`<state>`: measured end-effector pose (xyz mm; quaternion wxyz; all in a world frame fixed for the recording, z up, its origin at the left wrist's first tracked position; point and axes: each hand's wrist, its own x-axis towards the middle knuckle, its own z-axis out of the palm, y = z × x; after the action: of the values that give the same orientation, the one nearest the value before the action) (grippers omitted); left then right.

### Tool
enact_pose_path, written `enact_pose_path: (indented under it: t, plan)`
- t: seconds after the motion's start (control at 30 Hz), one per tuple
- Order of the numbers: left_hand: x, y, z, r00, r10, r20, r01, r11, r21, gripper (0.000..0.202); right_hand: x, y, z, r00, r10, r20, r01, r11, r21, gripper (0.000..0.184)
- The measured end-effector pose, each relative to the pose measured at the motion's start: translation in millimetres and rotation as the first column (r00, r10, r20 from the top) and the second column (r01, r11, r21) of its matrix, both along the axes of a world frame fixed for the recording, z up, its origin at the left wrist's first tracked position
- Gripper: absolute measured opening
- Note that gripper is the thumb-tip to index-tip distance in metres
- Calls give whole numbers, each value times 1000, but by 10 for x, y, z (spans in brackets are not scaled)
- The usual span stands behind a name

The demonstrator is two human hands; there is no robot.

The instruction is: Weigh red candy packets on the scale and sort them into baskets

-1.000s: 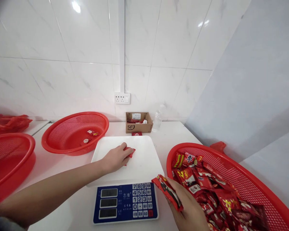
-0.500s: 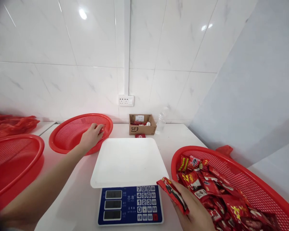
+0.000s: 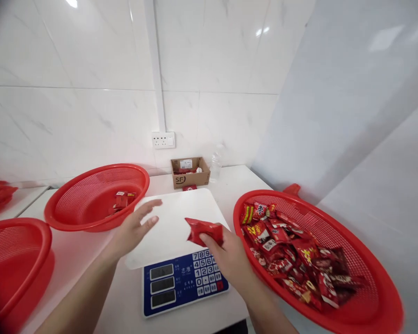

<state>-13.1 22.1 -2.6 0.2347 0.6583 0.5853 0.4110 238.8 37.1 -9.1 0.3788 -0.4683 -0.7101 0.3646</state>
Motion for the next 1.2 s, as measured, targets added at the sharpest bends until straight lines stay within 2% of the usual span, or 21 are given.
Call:
enact_pose_path:
  t: [0.07,0.13,0.23,0.33,0.47,0.73,0.8,0.9,0.93,1.0,1.03,1.1,1.2]
  plan:
    - [201,-75,22,975,-164,148,177,981,-77,45,-173,36,52,991,88,-103,-97,992,-86,32]
    - [327,-113,34,927,-238,289,277,956,-102,38,-292,62,66,965,175,-196,-204,969,-137,35]
    - [375,-108,18,879,-212,426,273,958,-86,28,-389,88,39,942,222,-254,-263,954,-142,36]
    - [333,-81,-35,886,-167,433,232,968,-100,28,-436,119,2,966,173,-192,-202,969,-141,34]
    - [293,-74,-95,872,-172,459,243,965,-99,25,-486,156,-4,984,120,-132,-136,983,-120,30]
    - [246,-93,-140,774,-154,615,285,951,-120,45,-593,184,-9,974,153,-168,-174,978,-118,29]
    - [216,-76,-159,809,-123,575,229,967,-115,51,-621,206,-18,973,137,-184,-160,980,-115,29]
    - [145,-49,-169,911,18,411,-14,1000,-13,57,-644,242,-35,984,68,-166,-74,997,-29,30]
    - [117,-44,-166,934,79,350,-102,994,45,57,-646,249,-47,990,62,-127,-58,998,33,31]
    - [65,-41,-160,956,173,237,-213,964,158,54,-645,254,-86,993,116,31,-119,981,151,36]
    - [45,-41,-159,965,198,174,-231,952,201,51,-645,249,-114,977,161,141,-184,967,174,40]
    - [27,-42,-173,982,191,14,-188,949,254,43,-654,230,-172,901,247,357,-310,942,132,48]
    - [51,-33,-242,962,28,-271,22,984,179,38,-676,189,-223,796,283,535,-362,931,46,49]
